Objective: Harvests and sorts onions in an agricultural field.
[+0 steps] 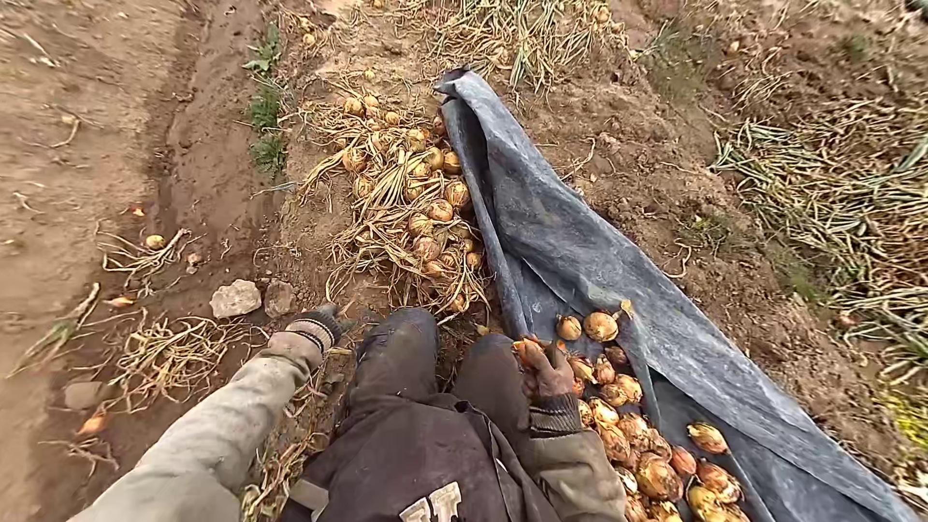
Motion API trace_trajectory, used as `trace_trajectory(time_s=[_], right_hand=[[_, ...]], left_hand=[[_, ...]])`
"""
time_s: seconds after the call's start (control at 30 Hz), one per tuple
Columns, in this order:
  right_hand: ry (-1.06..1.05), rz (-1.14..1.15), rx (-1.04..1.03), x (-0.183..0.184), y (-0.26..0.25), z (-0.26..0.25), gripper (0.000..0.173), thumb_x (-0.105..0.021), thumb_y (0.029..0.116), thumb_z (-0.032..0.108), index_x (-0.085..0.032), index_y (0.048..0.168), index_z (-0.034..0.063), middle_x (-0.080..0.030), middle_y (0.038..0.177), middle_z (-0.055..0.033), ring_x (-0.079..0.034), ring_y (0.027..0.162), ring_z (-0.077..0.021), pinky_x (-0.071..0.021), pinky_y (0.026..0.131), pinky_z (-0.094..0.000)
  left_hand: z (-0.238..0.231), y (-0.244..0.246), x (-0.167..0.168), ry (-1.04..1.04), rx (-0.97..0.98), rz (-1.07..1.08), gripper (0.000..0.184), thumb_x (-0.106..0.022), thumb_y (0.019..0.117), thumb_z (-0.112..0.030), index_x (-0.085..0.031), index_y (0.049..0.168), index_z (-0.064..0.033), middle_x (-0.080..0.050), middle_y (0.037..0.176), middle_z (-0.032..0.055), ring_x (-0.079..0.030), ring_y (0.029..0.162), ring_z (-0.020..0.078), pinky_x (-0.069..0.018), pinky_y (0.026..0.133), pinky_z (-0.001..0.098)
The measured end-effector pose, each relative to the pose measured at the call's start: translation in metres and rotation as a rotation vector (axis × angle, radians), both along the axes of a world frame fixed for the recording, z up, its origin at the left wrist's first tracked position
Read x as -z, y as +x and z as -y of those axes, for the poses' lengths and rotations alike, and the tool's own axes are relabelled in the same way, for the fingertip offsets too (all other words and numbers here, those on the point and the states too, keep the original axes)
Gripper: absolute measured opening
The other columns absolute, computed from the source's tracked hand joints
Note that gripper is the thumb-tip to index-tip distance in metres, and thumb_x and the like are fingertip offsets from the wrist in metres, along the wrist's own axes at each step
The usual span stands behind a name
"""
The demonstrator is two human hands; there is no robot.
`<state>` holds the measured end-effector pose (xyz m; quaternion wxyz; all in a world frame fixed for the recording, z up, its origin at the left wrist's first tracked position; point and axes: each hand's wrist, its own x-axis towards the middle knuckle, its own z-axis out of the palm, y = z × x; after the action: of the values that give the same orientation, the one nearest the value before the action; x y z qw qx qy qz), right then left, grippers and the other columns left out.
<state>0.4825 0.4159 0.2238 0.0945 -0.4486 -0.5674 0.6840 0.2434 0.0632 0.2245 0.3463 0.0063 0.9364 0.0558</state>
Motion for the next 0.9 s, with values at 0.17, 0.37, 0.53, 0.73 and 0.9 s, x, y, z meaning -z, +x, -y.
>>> trace_trajectory(time_s=[0.17,0.37,0.53,0.73,0.9], right_hand=[[0.586,0.296,0.295,-0.011,0.038,-0.062,0.056,-0.074,0.0942,0.015,-0.048,0.139,-0.0049,-0.065,0.104,-0.0209,-0.064,0.085,-0.0229,-0.0551,0.082,-0.0426],[0.644,0.434,0.013,-0.014,0.036,-0.050,0.040,-0.071,0.0932,0.021,-0.061,0.125,-0.0011,-0.066,0.088,-0.0137,-0.060,0.069,-0.0209,-0.0522,0.065,-0.0456],[0.366,0.396,-0.259,-0.011,0.002,0.003,0.036,-0.071,0.0908,0.024,-0.063,0.119,0.0033,-0.061,0.073,-0.0058,-0.053,0.050,-0.0150,-0.0492,0.047,-0.0375],[0.337,0.339,-0.594,0.009,-0.035,0.038,0.042,-0.069,0.0900,0.035,-0.064,0.120,0.0060,-0.066,0.081,-0.0044,-0.060,0.061,-0.0152,-0.0541,0.058,-0.0388],[0.344,0.325,-0.791,0.002,-0.070,0.054,0.051,-0.054,0.0989,0.052,-0.062,0.124,0.0083,-0.067,0.091,-0.0093,-0.065,0.076,-0.0216,-0.0556,0.073,-0.0468]], left_hand=[[0.046,-0.095,0.039,-0.258,0.015,-0.109,0.049,-0.069,0.0940,-0.037,-0.064,0.131,-0.0045,-0.064,0.132,0.0243,-0.061,0.123,0.0439,-0.0485,0.100,0.0667],[-0.046,-0.196,0.119,0.086,-0.151,-0.122,0.037,-0.053,0.1048,-0.032,-0.067,0.129,-0.0081,-0.065,0.131,0.0253,-0.060,0.126,0.0447,-0.0443,0.104,0.0697],[-0.093,-0.209,0.171,-0.060,-0.266,-0.015,0.052,-0.070,0.0919,-0.041,-0.066,0.124,0.0005,-0.063,0.131,0.0274,-0.059,0.125,0.0459,-0.0474,0.099,0.0702],[-0.045,-0.158,0.145,0.224,-0.225,-0.233,0.044,-0.058,0.1027,-0.044,-0.072,0.126,-0.0098,-0.063,0.140,0.0158,-0.056,0.133,0.0374,-0.0416,0.112,0.0618],[0.002,-0.048,0.118,0.577,-0.020,-0.657,0.025,-0.067,0.0961,-0.017,-0.076,0.116,-0.0040,-0.061,0.144,0.0152,-0.050,0.141,0.0346,-0.0342,0.121,0.0558]])
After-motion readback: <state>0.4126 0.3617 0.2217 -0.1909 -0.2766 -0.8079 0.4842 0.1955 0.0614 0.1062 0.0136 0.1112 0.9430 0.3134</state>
